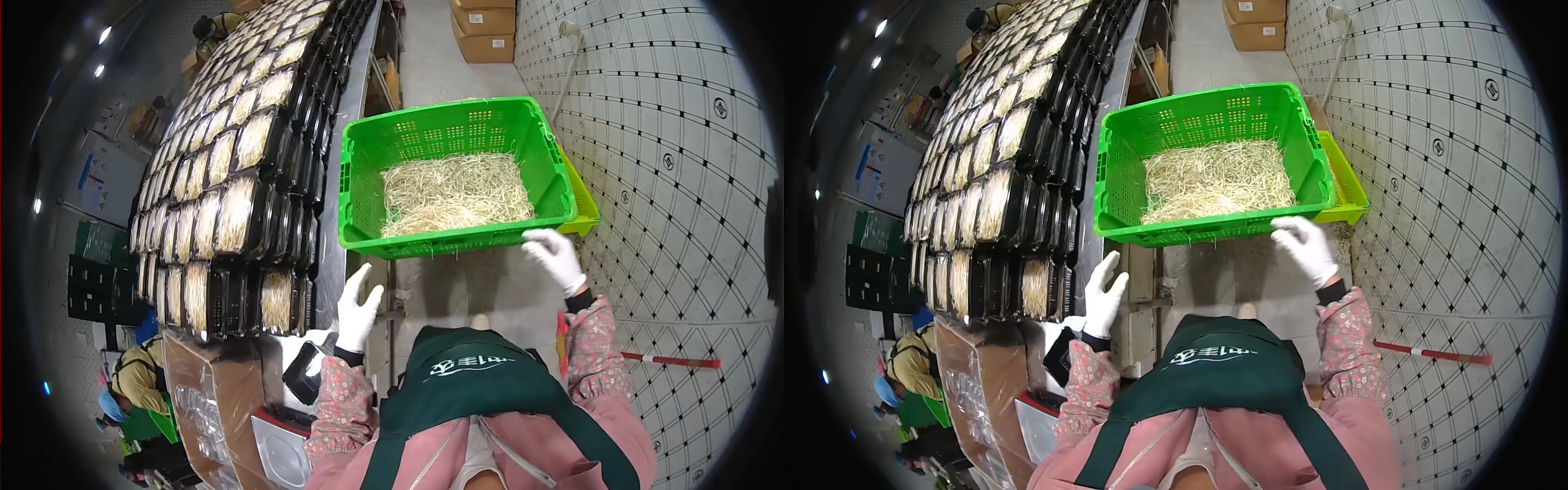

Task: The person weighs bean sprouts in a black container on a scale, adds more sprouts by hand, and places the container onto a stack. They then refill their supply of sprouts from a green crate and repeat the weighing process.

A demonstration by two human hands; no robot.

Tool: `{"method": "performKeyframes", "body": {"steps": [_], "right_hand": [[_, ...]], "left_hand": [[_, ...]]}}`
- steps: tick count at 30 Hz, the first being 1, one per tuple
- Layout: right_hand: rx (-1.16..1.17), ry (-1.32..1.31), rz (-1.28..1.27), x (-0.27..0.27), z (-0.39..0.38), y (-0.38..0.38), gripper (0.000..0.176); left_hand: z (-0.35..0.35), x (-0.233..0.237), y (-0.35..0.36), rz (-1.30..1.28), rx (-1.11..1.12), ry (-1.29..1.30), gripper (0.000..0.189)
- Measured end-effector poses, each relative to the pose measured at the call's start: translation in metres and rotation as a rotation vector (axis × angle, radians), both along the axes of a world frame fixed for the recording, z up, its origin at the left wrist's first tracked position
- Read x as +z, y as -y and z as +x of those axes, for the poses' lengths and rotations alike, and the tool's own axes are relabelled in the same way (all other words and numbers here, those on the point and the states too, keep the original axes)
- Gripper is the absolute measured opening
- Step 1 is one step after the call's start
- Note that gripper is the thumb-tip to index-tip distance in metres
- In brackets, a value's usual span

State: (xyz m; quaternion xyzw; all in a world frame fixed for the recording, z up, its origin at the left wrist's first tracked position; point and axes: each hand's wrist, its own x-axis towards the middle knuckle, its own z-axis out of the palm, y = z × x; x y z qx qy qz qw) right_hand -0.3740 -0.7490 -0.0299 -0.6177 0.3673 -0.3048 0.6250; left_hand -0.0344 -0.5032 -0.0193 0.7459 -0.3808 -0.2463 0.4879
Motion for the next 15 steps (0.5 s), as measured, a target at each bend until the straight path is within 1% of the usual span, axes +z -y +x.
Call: {"method": "performKeyframes", "body": {"steps": [2, 3, 4, 6, 8, 9, 10, 12, 14, 15], "right_hand": [[-0.083, 0.001, 0.000, -0.004, -0.001, 0.038, 0.027], [-0.121, -0.070, 0.049, 0.011, 0.007, 0.051, 0.029], [-0.130, -0.049, 0.038, 0.009, 0.017, 0.067, 0.033], [-0.081, -0.056, -0.034, -0.008, 0.043, 0.101, 0.041], [0.004, -0.149, -0.182, -0.021, 0.078, 0.129, 0.050], [0.056, -0.242, -0.141, -0.025, 0.096, 0.141, 0.058], [0.125, -0.348, -0.196, -0.033, 0.112, 0.151, 0.067], [0.266, -0.545, -0.329, -0.071, 0.136, 0.172, 0.083], [0.468, -0.850, -0.398, -0.107, 0.162, 0.185, 0.100], [0.535, -1.020, -0.283, -0.115, 0.177, 0.183, 0.106]], "left_hand": [[0.016, 0.007, 0.031, 0.033, -0.023, -0.057, 0.059], [0.026, 0.009, 0.047, 0.065, -0.060, -0.062, 0.063], [0.035, 0.011, 0.066, 0.079, -0.100, -0.063, 0.066], [0.055, 0.002, 0.105, 0.107, -0.168, -0.069, 0.072], [0.080, -0.024, 0.149, 0.187, -0.293, 0.053, 0.079], [0.093, -0.042, 0.170, 0.223, -0.360, 0.110, 0.082], [0.105, -0.059, 0.192, 0.279, -0.451, 0.150, 0.091], [0.117, -0.097, 0.230, 0.406, -0.638, 0.196, 0.098], [0.118, -0.140, 0.257, 0.521, -0.819, 0.244, 0.105], [0.114, -0.163, 0.265, 0.551, -0.905, 0.298, 0.111]]}}
